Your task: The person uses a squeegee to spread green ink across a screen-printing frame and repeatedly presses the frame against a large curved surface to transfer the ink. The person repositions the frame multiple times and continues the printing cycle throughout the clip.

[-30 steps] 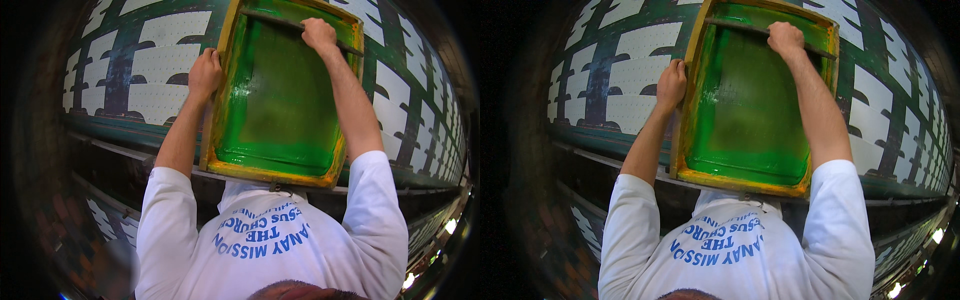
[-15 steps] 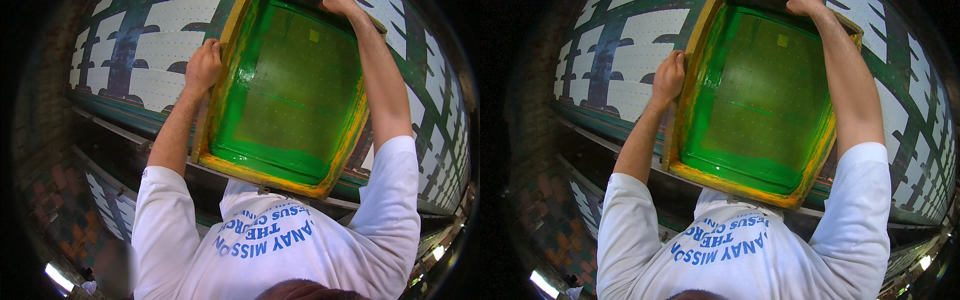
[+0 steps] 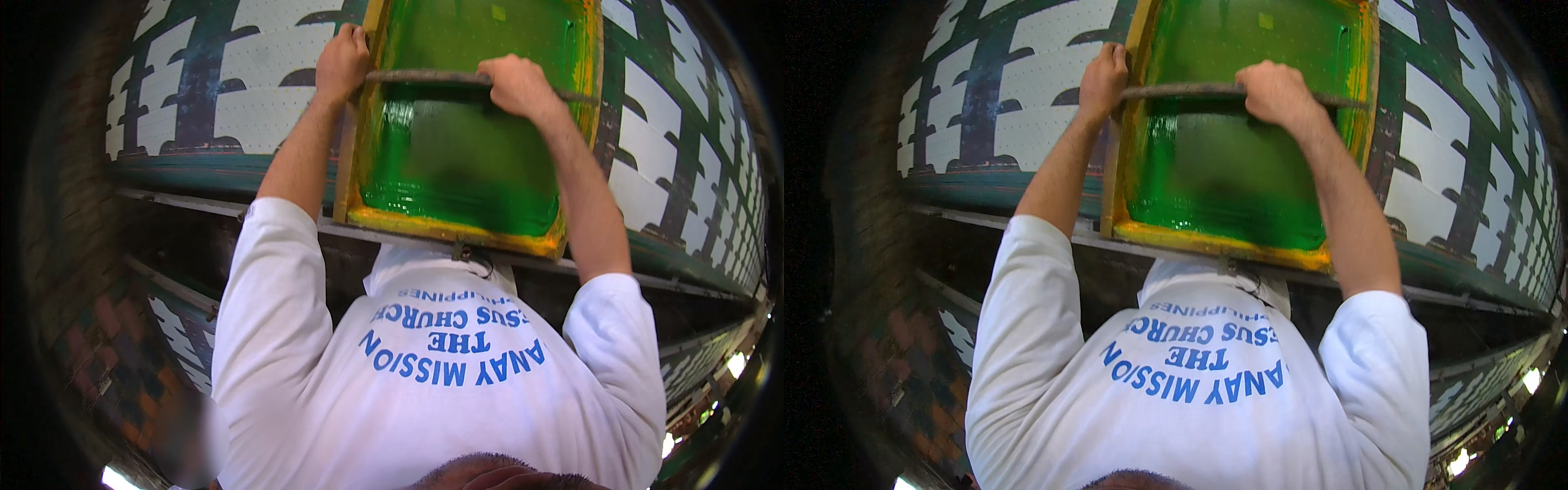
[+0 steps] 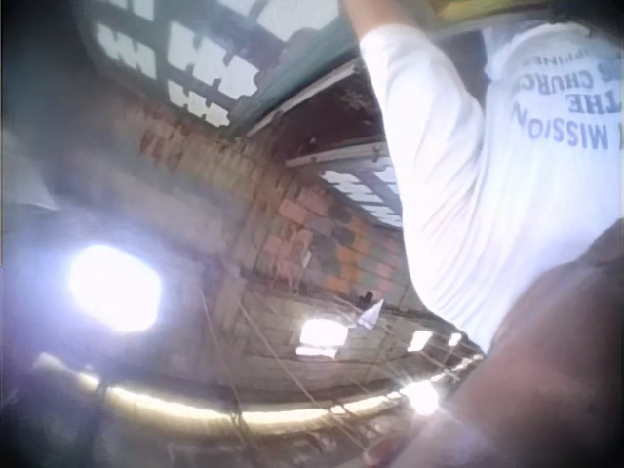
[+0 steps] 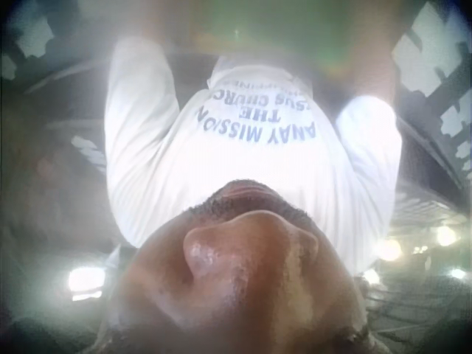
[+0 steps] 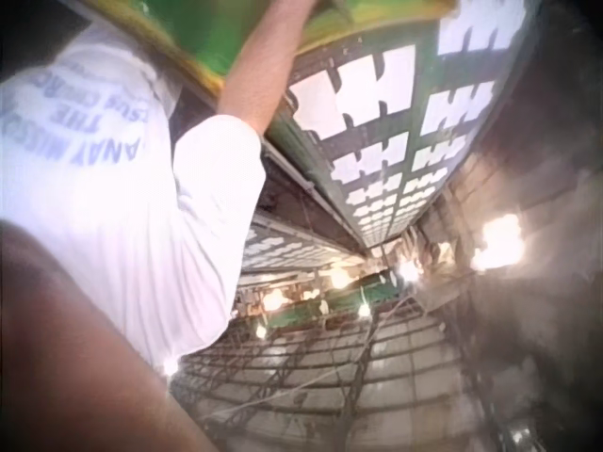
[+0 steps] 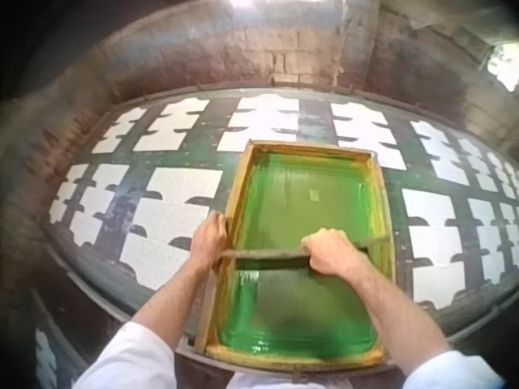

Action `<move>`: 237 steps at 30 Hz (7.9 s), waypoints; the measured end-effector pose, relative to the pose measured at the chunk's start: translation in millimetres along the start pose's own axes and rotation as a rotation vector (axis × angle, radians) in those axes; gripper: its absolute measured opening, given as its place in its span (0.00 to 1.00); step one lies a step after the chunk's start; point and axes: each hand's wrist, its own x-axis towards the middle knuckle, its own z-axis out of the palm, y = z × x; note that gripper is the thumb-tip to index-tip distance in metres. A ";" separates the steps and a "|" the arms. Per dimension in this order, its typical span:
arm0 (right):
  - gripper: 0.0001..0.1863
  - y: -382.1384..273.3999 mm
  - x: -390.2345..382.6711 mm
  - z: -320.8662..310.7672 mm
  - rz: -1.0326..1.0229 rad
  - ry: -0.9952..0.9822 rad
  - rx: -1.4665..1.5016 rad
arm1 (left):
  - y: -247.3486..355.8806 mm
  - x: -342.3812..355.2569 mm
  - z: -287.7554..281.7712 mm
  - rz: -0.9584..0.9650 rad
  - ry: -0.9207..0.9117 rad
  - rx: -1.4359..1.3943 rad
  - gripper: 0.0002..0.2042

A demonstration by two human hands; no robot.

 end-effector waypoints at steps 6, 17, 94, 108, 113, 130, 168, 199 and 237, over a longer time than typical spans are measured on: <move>0.14 -98.1 -146.4 60.3 0.146 0.011 0.080 | -9.6 1.3 6.2 0.028 0.005 0.044 0.23; 0.27 -118.2 -182.5 63.0 0.170 0.016 0.208 | 2.6 4.6 1.7 -0.034 -0.107 0.122 0.26; 0.35 481.3 -518.8 145.6 0.537 0.460 0.561 | 389.0 -133.4 245.9 0.010 0.053 0.066 0.24; 0.27 315.0 -494.9 100.1 -0.339 0.042 0.471 | 383.5 -128.7 260.6 -0.033 -0.022 0.126 0.24; 0.31 288.7 -493.8 97.5 -0.291 0.014 0.314 | 385.8 -132.3 256.7 -0.021 -0.006 0.072 0.24; 0.20 318.6 -360.9 83.2 0.211 0.308 -0.044 | 345.3 -106.5 279.7 0.104 0.014 -0.298 0.21; 0.13 547.8 -59.5 -70.9 0.274 0.430 -0.036 | 394.2 -126.5 258.9 -0.105 0.098 0.135 0.18; 0.08 295.1 -461.1 110.6 0.149 0.324 0.158 | 393.0 -131.2 252.9 -0.063 -0.022 0.132 0.28; 0.31 480.6 -508.9 135.0 0.612 0.401 0.623 | 387.2 -121.8 256.1 -0.114 0.032 0.115 0.22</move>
